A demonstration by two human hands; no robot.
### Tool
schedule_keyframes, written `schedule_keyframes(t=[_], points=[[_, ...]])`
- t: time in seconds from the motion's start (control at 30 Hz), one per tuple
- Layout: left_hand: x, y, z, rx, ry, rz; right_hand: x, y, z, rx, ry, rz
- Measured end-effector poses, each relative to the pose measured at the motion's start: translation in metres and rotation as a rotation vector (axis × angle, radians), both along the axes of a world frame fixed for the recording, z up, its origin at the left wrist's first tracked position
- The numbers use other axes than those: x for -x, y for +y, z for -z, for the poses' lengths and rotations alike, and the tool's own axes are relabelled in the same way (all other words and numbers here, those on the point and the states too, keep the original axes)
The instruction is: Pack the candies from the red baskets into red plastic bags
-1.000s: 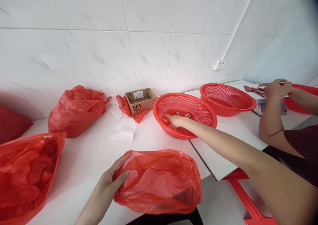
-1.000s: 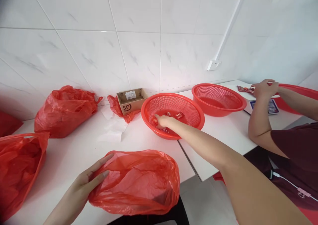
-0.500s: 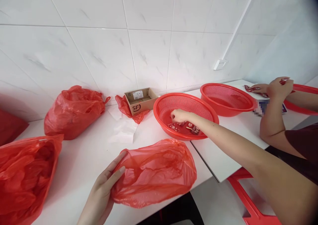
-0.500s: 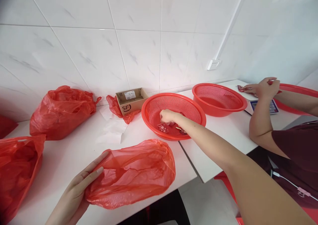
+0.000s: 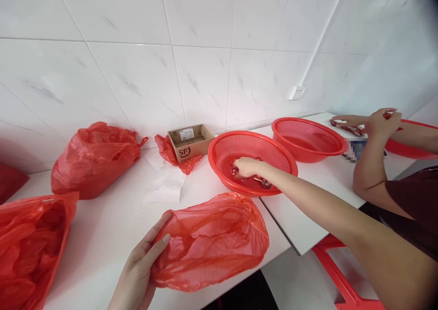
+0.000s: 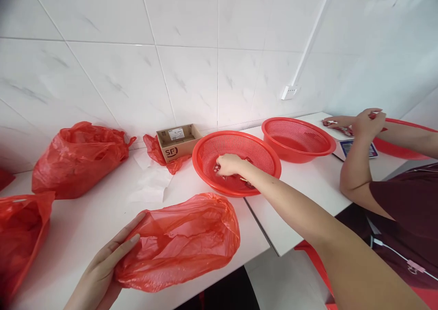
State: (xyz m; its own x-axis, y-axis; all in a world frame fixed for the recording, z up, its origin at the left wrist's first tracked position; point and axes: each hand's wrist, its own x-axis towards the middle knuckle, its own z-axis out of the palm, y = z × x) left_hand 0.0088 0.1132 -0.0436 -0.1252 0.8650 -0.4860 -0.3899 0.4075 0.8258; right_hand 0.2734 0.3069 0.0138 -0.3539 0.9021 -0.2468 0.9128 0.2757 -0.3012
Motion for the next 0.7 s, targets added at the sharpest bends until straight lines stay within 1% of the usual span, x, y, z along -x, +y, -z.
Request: schedule_keyframes(t=[0.07, 0.1, 0.17, 0.2, 0.23, 0.27, 0.3, 0.33, 0.37, 0.4, 0.43, 0.5, 0.53, 0.57, 0.6, 0.63, 0.67, 0.7], points=[[-0.001, 0.001, 0.0, -0.005, -0.005, -0.026, 0.005, -0.011, -0.015, -0.033, 0.037, -0.045], [-0.002, 0.002, 0.0, -0.015, -0.013, -0.042, 0.009, -0.02, -0.02, -0.038, 0.098, -0.105], [-0.004, 0.005, 0.0, -0.039, -0.029, -0.061, 0.019, -0.045, -0.023, 0.015, 0.266, -0.302], [-0.006, 0.007, 0.001, -0.05, -0.032, -0.062, 0.025, -0.059, -0.019, 0.066, 0.324, -0.42], [-0.007, 0.008, 0.002, -0.059, -0.03, -0.057, 0.031, -0.072, -0.012, 0.102, 0.319, -0.511], [-0.009, 0.009, 0.003, -0.065, -0.026, -0.048, 0.037, -0.083, -0.002, 0.099, 0.258, -0.559], [-0.01, 0.01, 0.004, -0.07, -0.02, -0.041, 0.041, -0.092, 0.008, 0.067, 0.165, -0.565], [-0.01, 0.01, 0.005, -0.073, -0.015, -0.038, 0.043, -0.098, 0.018, 0.025, 0.084, -0.548], [-0.01, 0.01, 0.006, -0.072, -0.014, -0.038, 0.043, -0.101, 0.026, -0.008, 0.047, -0.528], [-0.011, 0.01, 0.008, -0.07, -0.015, -0.04, 0.04, -0.101, 0.03, -0.018, 0.067, -0.512], [-0.011, 0.01, 0.009, -0.069, -0.015, -0.043, 0.034, -0.099, 0.03, -0.011, 0.138, -0.495], [-0.011, 0.009, 0.009, -0.075, 0.0, -0.057, 0.015, -0.088, 0.021, 0.0, 0.352, -0.428], [-0.012, 0.009, 0.01, -0.078, 0.016, -0.064, 0.002, -0.079, 0.015, -0.023, 0.434, -0.36], [-0.012, 0.009, 0.01, -0.079, 0.036, -0.068, -0.012, -0.069, 0.009, -0.067, 0.467, -0.271], [-0.013, 0.009, 0.01, -0.079, 0.056, -0.067, -0.026, -0.057, 0.005, -0.114, 0.432, -0.169], [-0.013, 0.008, 0.011, -0.077, 0.078, -0.059, -0.041, -0.045, 0.004, -0.154, 0.351, -0.068], [-0.012, 0.008, 0.013, -0.079, 0.107, -0.051, -0.056, -0.032, 0.005, -0.168, 0.232, 0.024], [-0.011, 0.008, 0.016, -0.087, 0.144, -0.044, -0.069, -0.02, 0.01, -0.143, 0.096, 0.099]])
